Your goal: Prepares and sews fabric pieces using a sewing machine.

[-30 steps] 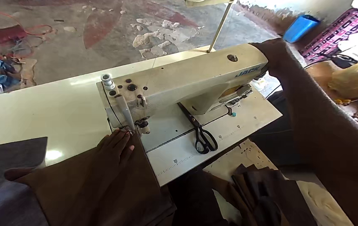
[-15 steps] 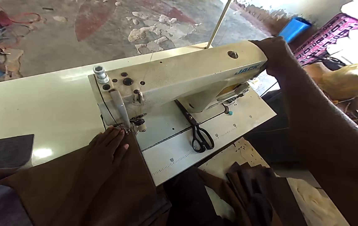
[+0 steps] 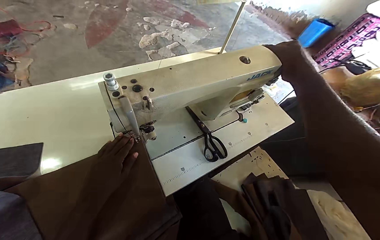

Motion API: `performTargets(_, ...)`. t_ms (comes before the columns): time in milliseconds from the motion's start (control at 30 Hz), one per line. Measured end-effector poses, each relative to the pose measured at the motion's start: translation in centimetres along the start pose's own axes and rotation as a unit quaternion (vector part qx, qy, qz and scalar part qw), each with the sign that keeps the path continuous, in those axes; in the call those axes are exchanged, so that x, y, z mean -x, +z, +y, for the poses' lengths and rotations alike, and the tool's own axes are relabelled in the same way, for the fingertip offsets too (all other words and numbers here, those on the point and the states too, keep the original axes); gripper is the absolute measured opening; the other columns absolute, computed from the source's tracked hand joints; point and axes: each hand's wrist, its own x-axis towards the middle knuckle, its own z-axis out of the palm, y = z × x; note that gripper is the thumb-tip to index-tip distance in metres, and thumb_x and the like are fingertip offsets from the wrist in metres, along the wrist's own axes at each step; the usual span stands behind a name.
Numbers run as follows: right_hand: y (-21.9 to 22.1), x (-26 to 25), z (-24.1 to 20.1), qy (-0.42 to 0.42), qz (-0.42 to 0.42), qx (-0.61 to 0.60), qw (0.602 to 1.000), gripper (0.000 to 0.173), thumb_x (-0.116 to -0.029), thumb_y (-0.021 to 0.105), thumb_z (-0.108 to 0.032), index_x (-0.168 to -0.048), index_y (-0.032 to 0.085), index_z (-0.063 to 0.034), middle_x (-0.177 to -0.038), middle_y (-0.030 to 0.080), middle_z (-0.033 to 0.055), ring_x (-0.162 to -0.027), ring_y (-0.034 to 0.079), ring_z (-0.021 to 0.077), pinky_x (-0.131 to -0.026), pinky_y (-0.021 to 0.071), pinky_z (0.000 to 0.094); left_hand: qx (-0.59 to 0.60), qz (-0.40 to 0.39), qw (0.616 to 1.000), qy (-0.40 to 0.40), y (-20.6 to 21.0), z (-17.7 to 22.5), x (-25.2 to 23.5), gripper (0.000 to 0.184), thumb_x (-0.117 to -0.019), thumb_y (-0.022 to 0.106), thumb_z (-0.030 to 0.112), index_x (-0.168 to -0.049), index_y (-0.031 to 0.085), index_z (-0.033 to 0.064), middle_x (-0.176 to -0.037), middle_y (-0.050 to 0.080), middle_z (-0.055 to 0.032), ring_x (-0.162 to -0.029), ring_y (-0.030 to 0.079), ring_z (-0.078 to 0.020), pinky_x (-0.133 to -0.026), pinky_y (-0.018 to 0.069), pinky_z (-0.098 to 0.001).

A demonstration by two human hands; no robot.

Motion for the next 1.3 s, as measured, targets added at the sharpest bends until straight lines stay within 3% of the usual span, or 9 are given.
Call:
performTargets(167,0.2,-0.2,1.4,-0.031,0.021,-0.063,0.997,0.038,-0.0887,0.071,-0.053,-0.085,0.064,-0.0165,-0.079,0.066,-0.0060,-0.073,0.065,0.0073,-0.068,0.0564,0.0352,-0.008,0.003,1.000,-0.001,0.3,-0.2,0.0,0.059,-0.1055,0.036,0.054,-0.147,0.058,0.0186,-0.156,0.051,0.0011,-0.150,0.039,-0.0205,-0.123,0.0311,-0.0505)
performTargets(367,2.2,2.7,5.8,-0.168,0.110,-0.174,0.964,0.048,-0.1087,0.037,-0.046,-0.099,0.068,-0.0105,-0.088,0.070,-0.0014,-0.084,0.069,0.0111,-0.078,0.0589,0.0395,-0.014,0.014,1.000,-0.001,0.3,0.1,0.0,0.056,-0.1063,0.037,0.050,-0.145,0.059,0.0170,-0.154,0.052,0.0004,-0.148,0.041,-0.0209,-0.121,0.0330,-0.0516)
performTargets(500,-0.4,1.2,1.5,-0.034,0.036,0.017,0.999,0.043,-0.0977,0.053,-0.047,-0.100,0.067,-0.0067,-0.089,0.066,0.0031,-0.078,0.063,0.0118,-0.071,0.0547,0.0412,-0.021,0.009,1.000,0.001,0.3,0.0,0.0,0.056,-0.1066,0.036,0.050,-0.146,0.058,0.0177,-0.155,0.052,0.0004,-0.149,0.041,-0.0204,-0.122,0.0318,-0.0504)
performTargets(600,0.5,0.8,2.4,-0.091,0.076,-0.016,0.993,0.046,-0.0958,0.061,-0.056,-0.084,0.062,-0.0115,-0.075,0.064,-0.0031,-0.067,0.063,0.0082,-0.066,0.0565,0.0370,-0.025,0.002,1.000,0.003,0.3,0.1,0.0,0.056,-0.1070,0.035,0.049,-0.147,0.058,0.0168,-0.155,0.052,-0.0007,-0.149,0.040,-0.0223,-0.122,0.0316,-0.0512)
performTargets(700,3.1,4.3,6.9,-0.177,0.177,-0.077,0.965,0.063,-0.1085,0.034,-0.054,-0.102,0.068,-0.0020,-0.092,0.070,0.0074,-0.090,0.069,0.0159,-0.087,0.0569,0.0450,-0.030,0.005,1.000,-0.001,0.2,0.3,-0.3,0.057,-0.1067,0.035,0.051,-0.144,0.060,0.0153,-0.152,0.054,-0.0039,-0.147,0.043,-0.0247,-0.120,0.0332,-0.0530)
performTargets(800,4.3,8.4,11.3,-0.158,0.187,-0.051,0.968,0.062,-0.1110,0.025,-0.043,-0.123,0.067,0.0014,-0.122,0.067,0.0162,-0.119,0.061,0.0202,-0.104,0.0479,0.0422,-0.024,0.001,1.000,-0.005,0.0,0.5,-0.2,0.057,-0.1066,0.034,0.051,-0.145,0.060,0.0167,-0.151,0.055,-0.0031,-0.147,0.043,-0.0240,-0.121,0.0328,-0.0529)
performTargets(967,7.5,18.3,10.1,-0.268,0.176,0.093,0.943,0.036,-0.1061,0.051,-0.025,-0.123,0.064,0.0040,-0.128,0.061,0.0250,-0.122,0.058,0.0352,-0.101,0.0504,0.0496,-0.014,0.009,1.000,-0.008,0.2,0.5,-0.2,0.055,-0.1062,0.037,0.051,-0.145,0.060,0.0199,-0.151,0.056,-0.0020,-0.146,0.044,-0.0247,-0.120,0.0326,-0.0546)
performTargets(1067,9.9,19.7,10.8,-0.347,0.141,0.138,0.917,0.050,-0.0981,0.066,-0.032,-0.140,0.060,-0.0060,-0.149,0.051,0.0222,-0.140,0.045,0.0382,-0.114,0.0399,0.0543,-0.016,0.004,1.000,-0.011,0.2,0.4,-0.2,0.055,-0.1061,0.036,0.052,-0.146,0.059,0.0218,-0.151,0.055,-0.0004,-0.147,0.043,-0.0238,-0.120,0.0321,-0.0542)
performTargets(1300,10.3,19.1,11.1,-0.354,0.121,0.185,0.909,0.058,-0.0962,0.064,-0.031,-0.146,0.053,-0.0047,-0.156,0.044,0.0209,-0.150,0.033,0.0380,-0.120,0.0310,0.0557,-0.026,-0.004,1.000,-0.010,0.1,0.3,-0.5,0.057,-0.1067,0.033,0.053,-0.147,0.058,0.0202,-0.152,0.054,-0.0013,-0.147,0.042,-0.0238,-0.120,0.0314,-0.0548)
